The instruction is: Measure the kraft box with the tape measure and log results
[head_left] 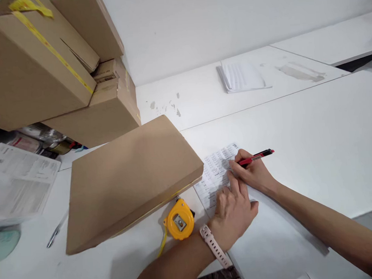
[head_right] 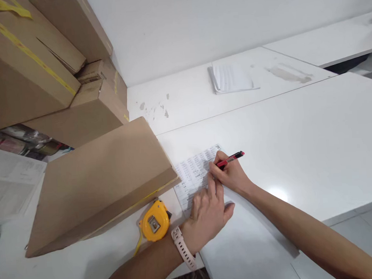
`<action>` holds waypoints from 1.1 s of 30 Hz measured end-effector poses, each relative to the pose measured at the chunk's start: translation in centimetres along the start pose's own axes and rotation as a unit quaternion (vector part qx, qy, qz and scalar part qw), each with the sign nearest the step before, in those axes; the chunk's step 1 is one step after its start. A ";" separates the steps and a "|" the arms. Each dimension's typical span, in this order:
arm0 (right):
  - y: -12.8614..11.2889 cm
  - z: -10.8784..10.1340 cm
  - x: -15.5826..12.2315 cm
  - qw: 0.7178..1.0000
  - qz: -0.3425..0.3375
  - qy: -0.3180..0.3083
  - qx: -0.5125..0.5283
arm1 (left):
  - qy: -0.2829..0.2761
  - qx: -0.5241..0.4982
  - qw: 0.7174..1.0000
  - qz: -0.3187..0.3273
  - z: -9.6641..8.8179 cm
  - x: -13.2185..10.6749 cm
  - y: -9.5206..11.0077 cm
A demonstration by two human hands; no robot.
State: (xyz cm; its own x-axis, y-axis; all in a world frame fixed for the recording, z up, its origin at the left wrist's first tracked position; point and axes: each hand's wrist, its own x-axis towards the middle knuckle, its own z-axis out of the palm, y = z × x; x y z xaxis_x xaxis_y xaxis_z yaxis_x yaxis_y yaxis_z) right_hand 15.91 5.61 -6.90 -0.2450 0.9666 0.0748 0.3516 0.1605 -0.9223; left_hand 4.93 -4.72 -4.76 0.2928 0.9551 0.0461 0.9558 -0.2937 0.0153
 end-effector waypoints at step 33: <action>0.1 -0.2 0.2 0.999 0.030 0.013 0.009 | 0.011 0.016 1.000 -0.006 0.1 -0.2 0.2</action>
State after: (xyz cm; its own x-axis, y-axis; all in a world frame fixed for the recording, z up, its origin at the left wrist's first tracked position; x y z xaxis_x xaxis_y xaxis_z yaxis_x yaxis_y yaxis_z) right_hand 16.09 5.84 -6.89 -0.2005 0.9793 0.0295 0.3485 0.0994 -0.9320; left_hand 5.04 -4.93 -4.89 0.2805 0.9574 0.0691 0.9599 -0.2800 -0.0159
